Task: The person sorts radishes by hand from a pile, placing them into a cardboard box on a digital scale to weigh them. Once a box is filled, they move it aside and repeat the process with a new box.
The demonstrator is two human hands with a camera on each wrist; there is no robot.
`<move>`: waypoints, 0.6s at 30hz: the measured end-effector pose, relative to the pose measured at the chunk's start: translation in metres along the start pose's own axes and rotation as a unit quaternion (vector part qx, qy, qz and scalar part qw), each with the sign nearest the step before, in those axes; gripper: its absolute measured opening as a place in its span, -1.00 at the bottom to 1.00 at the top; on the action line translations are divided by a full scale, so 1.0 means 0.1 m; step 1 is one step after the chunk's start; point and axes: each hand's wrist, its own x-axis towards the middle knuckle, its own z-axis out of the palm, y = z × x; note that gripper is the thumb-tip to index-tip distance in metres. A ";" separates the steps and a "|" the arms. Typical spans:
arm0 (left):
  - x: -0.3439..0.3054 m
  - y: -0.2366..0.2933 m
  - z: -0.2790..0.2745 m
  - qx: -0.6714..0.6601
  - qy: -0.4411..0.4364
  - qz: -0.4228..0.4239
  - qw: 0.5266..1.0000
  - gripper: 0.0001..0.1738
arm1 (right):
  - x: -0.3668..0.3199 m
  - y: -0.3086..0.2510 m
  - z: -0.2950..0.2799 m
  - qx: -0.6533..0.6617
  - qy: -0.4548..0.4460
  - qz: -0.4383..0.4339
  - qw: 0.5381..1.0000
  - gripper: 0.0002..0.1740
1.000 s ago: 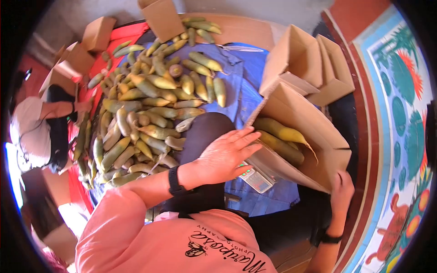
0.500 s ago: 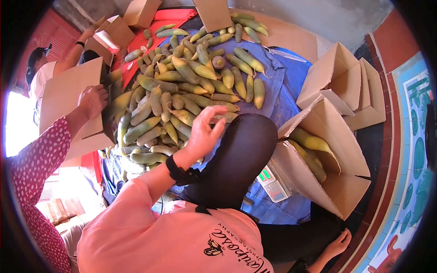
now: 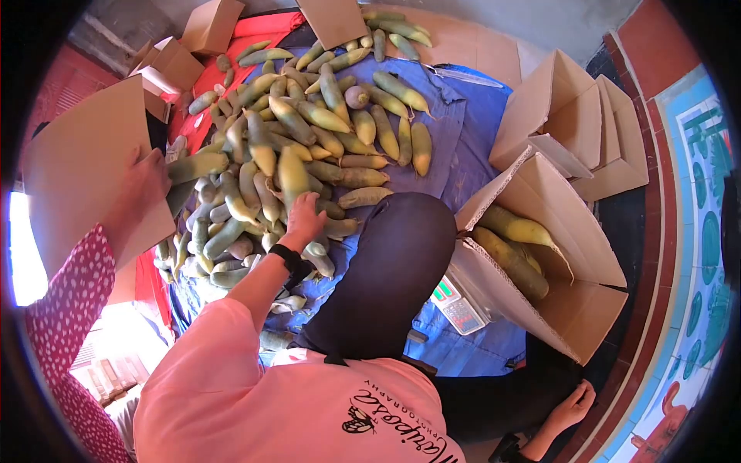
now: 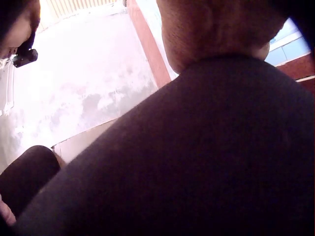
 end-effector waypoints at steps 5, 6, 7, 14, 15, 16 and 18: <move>-0.02 -0.22 -0.07 0.194 -0.037 0.021 0.980 -0.37 | 0.03 -0.01 0.02 -0.007 -0.005 -0.006 1.000 -0.76; -0.01 -0.28 -0.04 0.180 -0.092 -0.019 0.979 -0.36 | 0.03 -0.02 0.01 -0.010 -0.007 -0.006 1.000 -0.76; 0.01 -0.33 -0.01 0.187 -0.099 -0.030 0.977 -0.33 | 0.03 -0.02 0.01 -0.012 -0.007 -0.004 1.000 -0.76; 0.20 -0.40 0.25 0.122 -0.089 -0.021 0.988 -0.34 | 0.03 -0.05 0.01 -0.016 -0.008 -0.014 1.000 -0.77; 0.23 -0.38 0.26 0.117 -0.081 -0.014 0.990 -0.35 | 0.03 -0.04 0.01 -0.020 -0.004 -0.017 1.000 -0.77; 0.25 -0.36 0.27 0.111 -0.074 -0.006 0.991 -0.37 | 0.02 -0.03 0.01 -0.020 -0.005 -0.017 1.000 -0.77; 0.28 -0.35 0.29 0.111 -0.063 0.005 0.992 -0.38 | 0.03 -0.03 0.00 -0.028 -0.010 -0.019 0.999 -0.77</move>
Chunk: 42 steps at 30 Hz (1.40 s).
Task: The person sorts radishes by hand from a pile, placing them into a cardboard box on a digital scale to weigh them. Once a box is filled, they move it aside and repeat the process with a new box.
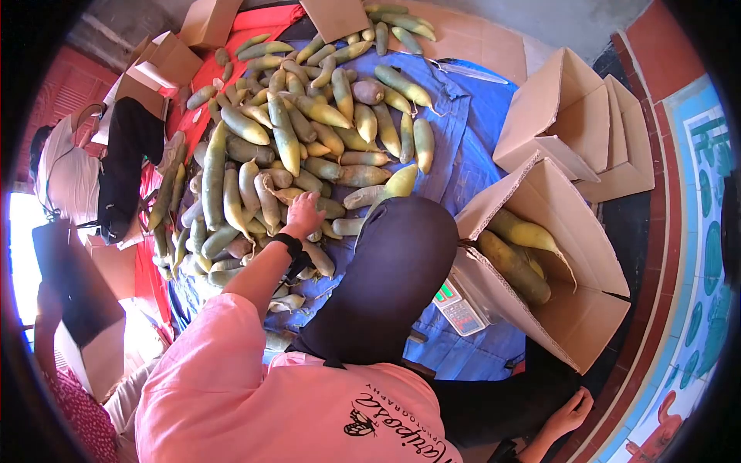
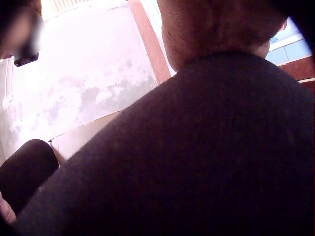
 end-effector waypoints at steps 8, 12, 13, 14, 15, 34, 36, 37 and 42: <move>-0.06 0.26 0.39 -0.165 -0.118 0.032 0.979 -0.43 | 0.02 0.04 0.02 -0.013 -0.003 -0.004 1.000 -0.77; -0.10 0.46 0.96 -0.171 -0.219 0.003 0.961 -0.17 | 0.03 0.04 -0.01 -0.042 -0.022 0.015 0.999 -0.71; -0.03 0.37 1.31 -0.187 -0.240 0.011 0.952 -0.11 | 0.03 0.05 -0.02 -0.044 -0.023 0.011 0.999 -0.71; 0.06 0.24 1.82 -0.203 -0.261 0.020 0.944 -0.05 | 0.02 0.07 -0.01 -0.046 -0.022 0.012 0.999 -0.70; 0.09 0.17 2.16 -0.207 -0.262 0.018 0.943 -0.05 | 0.02 0.09 -0.01 -0.047 -0.022 0.012 0.999 -0.70; -0.01 0.24 -0.22 -0.614 -0.253 -0.169 0.728 -0.24 | 0.05 -0.02 0.02 -0.043 -0.013 -0.007 0.999 -0.73; 0.03 0.15 -0.44 -0.480 -0.258 -0.105 0.832 -0.20 | 0.06 -0.04 0.02 -0.039 -0.012 -0.014 0.999 -0.73; 0.00 0.19 -0.63 -0.480 -0.233 -0.122 0.837 -0.25 | 0.06 -0.04 0.01 -0.039 -0.013 -0.016 0.999 -0.73; 0.33 -0.40 -0.39 -0.453 0.022 -0.069 0.888 -0.41 | 0.09 -0.10 0.03 -0.054 -0.019 -0.013 0.998 -0.72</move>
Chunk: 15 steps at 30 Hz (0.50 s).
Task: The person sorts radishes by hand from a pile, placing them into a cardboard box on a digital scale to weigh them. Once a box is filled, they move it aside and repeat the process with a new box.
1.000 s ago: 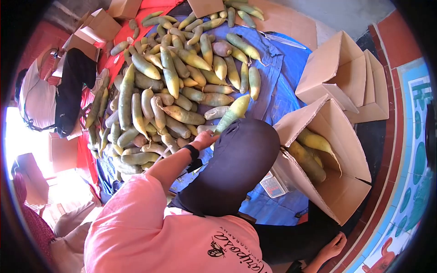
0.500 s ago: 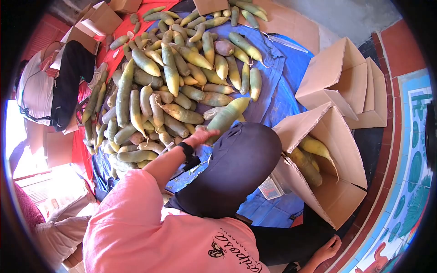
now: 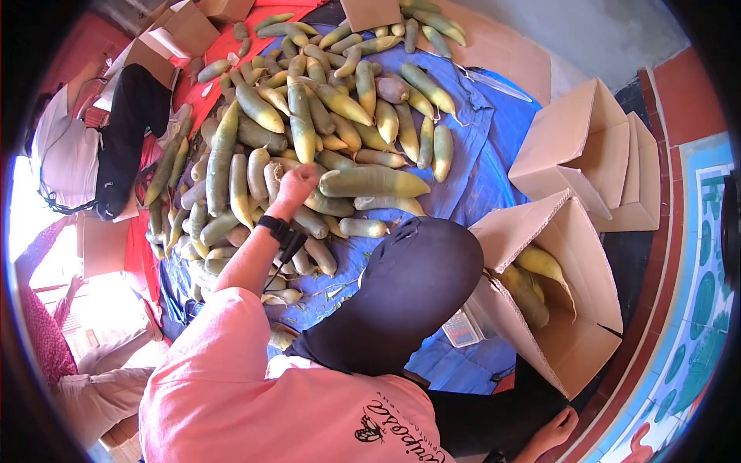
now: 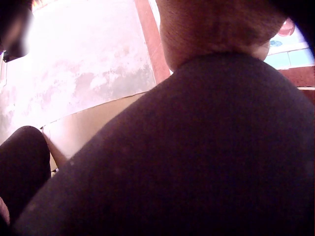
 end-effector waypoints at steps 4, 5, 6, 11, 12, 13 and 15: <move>0.15 0.13 -0.13 0.236 0.187 0.084 0.950 -0.44 | 0.00 0.01 0.00 -0.010 0.000 -0.017 1.000 -0.72; 0.19 0.18 -0.14 0.238 0.184 0.041 0.953 -0.41 | 0.00 0.00 0.00 -0.005 -0.001 -0.015 1.000 -0.73; 0.27 0.15 -0.14 0.239 0.184 0.042 0.953 -0.41 | 0.00 0.00 0.00 -0.001 -0.002 -0.014 1.000 -0.73; 0.82 -0.18 -0.04 0.204 0.230 0.045 0.950 -0.13 | 0.00 0.09 0.03 -0.002 0.006 -0.024 1.000 -0.76; 0.87 -0.15 0.00 0.210 0.215 -0.007 0.954 -0.09 | -0.01 0.08 0.01 -0.009 0.004 -0.023 1.000 -0.78; 0.91 -0.10 -0.01 0.209 0.190 -0.026 0.959 0.05 | -0.03 0.07 0.00 -0.015 0.008 -0.016 1.000 -0.78; 0.96 -0.02 0.01 0.220 0.173 -0.081 0.957 0.07 | -0.03 0.02 -0.02 0.000 -0.002 -0.010 1.000 -0.80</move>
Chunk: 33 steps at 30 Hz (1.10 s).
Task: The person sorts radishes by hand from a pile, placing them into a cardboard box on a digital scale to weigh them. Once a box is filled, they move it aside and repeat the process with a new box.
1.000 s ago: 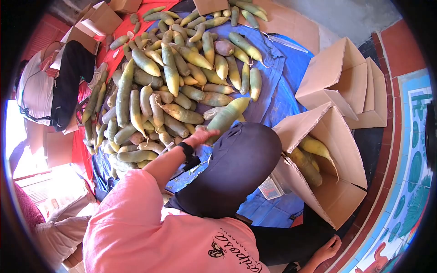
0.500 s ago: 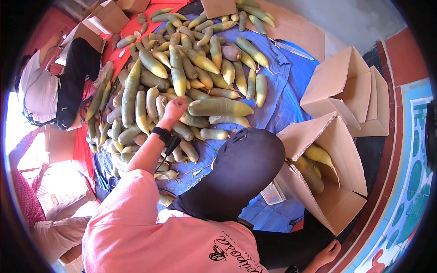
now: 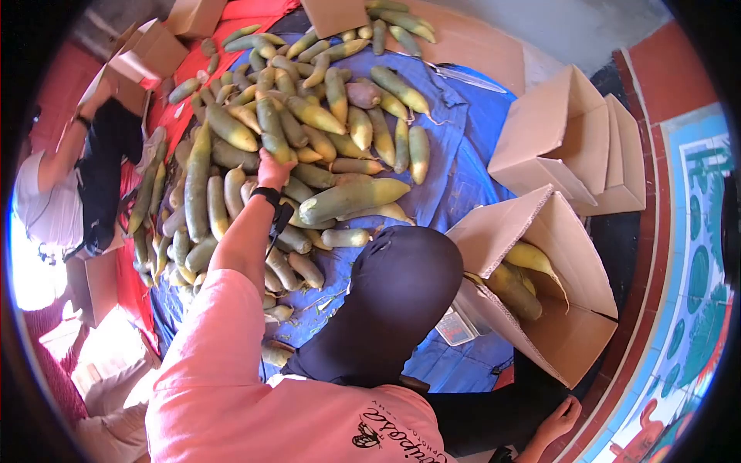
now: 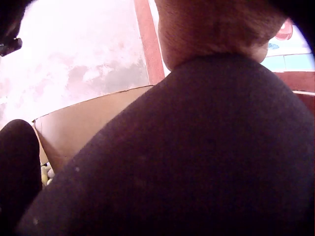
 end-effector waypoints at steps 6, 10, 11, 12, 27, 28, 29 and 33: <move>0.01 0.07 0.13 -0.205 -0.020 -0.064 0.976 -0.19 | 0.01 -0.17 -0.01 0.029 0.012 0.016 0.999 -0.82; -0.44 0.19 -0.16 -0.449 -0.168 -0.088 0.873 -0.64 | 0.02 -0.16 0.03 0.047 0.030 -0.004 0.998 -0.86; -0.71 0.32 -0.27 -0.487 -0.154 -0.058 0.858 -0.68 | 0.05 -0.23 0.01 0.055 0.030 -0.004 0.998 -0.87; -0.91 0.39 -0.37 -0.506 -0.144 -0.052 0.849 -0.69 | 0.06 -0.27 0.00 0.051 0.031 -0.002 0.998 -0.88; -3.02 2.58 -1.57 -0.255 -0.481 0.321 0.775 -0.40 | -0.04 -0.27 -0.10 0.159 0.115 0.053 0.979 -0.95; -3.12 2.71 -1.48 -0.214 -0.516 0.329 0.761 -0.41 | -0.05 -0.25 -0.10 0.168 0.121 0.051 0.977 -0.96; -3.22 2.83 -1.37 -0.172 -0.550 0.335 0.745 -0.42 | -0.07 -0.24 -0.11 0.176 0.126 0.048 0.975 -0.96; -3.58 3.25 -0.76 -0.041 -0.648 0.330 0.686 -0.47 | -0.11 -0.16 -0.10 0.199 0.139 0.050 0.969 -0.97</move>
